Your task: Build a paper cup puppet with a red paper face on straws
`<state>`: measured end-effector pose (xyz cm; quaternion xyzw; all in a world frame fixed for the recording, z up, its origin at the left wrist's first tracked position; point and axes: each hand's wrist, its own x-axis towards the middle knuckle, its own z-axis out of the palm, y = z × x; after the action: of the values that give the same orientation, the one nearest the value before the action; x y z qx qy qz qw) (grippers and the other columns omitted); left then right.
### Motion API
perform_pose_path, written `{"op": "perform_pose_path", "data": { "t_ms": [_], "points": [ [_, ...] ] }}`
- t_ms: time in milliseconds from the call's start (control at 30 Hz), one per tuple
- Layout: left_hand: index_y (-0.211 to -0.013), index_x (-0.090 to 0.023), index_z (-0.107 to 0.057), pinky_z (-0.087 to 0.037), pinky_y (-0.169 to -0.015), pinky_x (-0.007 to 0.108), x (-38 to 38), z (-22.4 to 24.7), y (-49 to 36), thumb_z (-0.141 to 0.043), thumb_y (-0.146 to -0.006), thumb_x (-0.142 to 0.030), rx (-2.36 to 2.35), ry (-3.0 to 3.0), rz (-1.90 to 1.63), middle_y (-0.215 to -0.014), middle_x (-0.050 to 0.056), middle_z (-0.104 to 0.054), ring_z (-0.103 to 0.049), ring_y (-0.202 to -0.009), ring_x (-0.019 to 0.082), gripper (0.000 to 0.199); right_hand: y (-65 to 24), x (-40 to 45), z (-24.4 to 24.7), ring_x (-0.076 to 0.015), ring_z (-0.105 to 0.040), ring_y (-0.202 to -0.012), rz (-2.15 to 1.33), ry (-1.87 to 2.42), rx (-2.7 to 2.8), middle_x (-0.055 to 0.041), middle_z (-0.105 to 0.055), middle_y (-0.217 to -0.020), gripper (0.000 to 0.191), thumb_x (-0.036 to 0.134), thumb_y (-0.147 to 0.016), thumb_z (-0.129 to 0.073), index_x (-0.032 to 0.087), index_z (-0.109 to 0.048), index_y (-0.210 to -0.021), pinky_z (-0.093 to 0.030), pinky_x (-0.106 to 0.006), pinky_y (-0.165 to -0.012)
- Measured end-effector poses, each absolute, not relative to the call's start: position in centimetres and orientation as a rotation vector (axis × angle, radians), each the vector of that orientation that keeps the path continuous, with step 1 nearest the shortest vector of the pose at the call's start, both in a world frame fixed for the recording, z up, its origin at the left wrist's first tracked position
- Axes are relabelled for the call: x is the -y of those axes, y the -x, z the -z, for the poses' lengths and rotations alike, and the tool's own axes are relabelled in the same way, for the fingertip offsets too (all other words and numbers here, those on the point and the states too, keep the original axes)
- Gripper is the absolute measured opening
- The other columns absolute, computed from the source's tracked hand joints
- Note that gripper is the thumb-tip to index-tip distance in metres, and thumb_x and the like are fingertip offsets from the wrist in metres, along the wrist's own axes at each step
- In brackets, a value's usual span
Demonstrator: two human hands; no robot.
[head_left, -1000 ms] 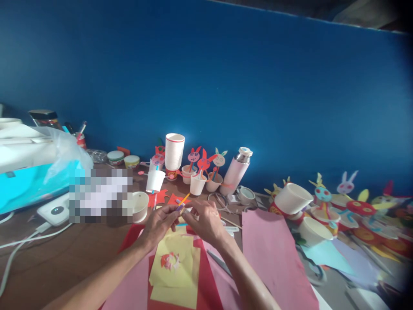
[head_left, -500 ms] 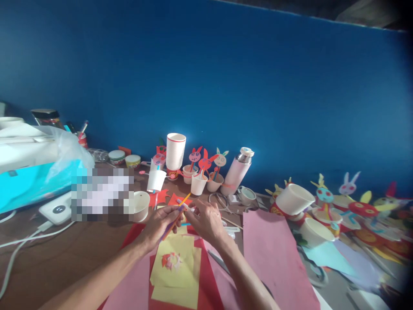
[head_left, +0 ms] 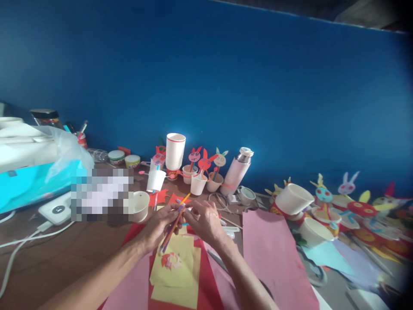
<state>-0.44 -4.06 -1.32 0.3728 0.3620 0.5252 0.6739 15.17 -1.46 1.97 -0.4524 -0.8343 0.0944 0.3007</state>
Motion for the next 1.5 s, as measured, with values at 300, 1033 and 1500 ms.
{"op": "perform_pose_path", "data": {
  "t_ms": [300,1033,1500],
  "points": [
    [-0.08,-0.014,-0.063,-0.042,-0.05,0.022,4.0,1.3,0.6,-0.06,-0.076,-0.032,-0.945,-0.931,-1.177,-0.062,0.001,-0.061,-0.053,-0.056,0.012,0.018,-15.1,1.9,-2.2,-0.0151,-0.055,-0.076,-0.242,1.186,2.233,0.0018,-0.064,-0.068,0.012,0.028,-0.079,-0.056,0.025,-0.065,-0.087,-0.029,-0.028,-0.079],
    [-0.067,-0.017,-0.053,-0.021,-0.036,0.015,4.3,1.2,0.2,-0.071,-0.065,-0.032,-0.995,-0.881,-1.068,-0.047,-0.008,-0.045,-0.032,-0.04,0.004,0.023,-15.5,1.8,-2.2,-0.0181,-0.057,-0.08,-0.284,1.057,2.399,-0.0036,-0.068,-0.08,0.028,0.043,-0.078,-0.056,0.021,-0.065,-0.094,-0.03,-0.032,-0.083],
    [-0.072,-0.016,-0.068,-0.04,-0.06,0.023,4.4,-0.2,0.5,-0.064,-0.068,-0.038,-1.163,-1.109,-1.163,-0.068,-0.001,-0.066,-0.057,-0.068,0.017,0.022,-16.8,1.0,-2.6,-0.0162,-0.055,-0.077,-0.279,1.05,2.413,-0.0003,-0.064,-0.074,0.013,0.025,-0.073,-0.063,0.02,-0.062,-0.084,-0.033,-0.029,-0.078]
  ]
}}
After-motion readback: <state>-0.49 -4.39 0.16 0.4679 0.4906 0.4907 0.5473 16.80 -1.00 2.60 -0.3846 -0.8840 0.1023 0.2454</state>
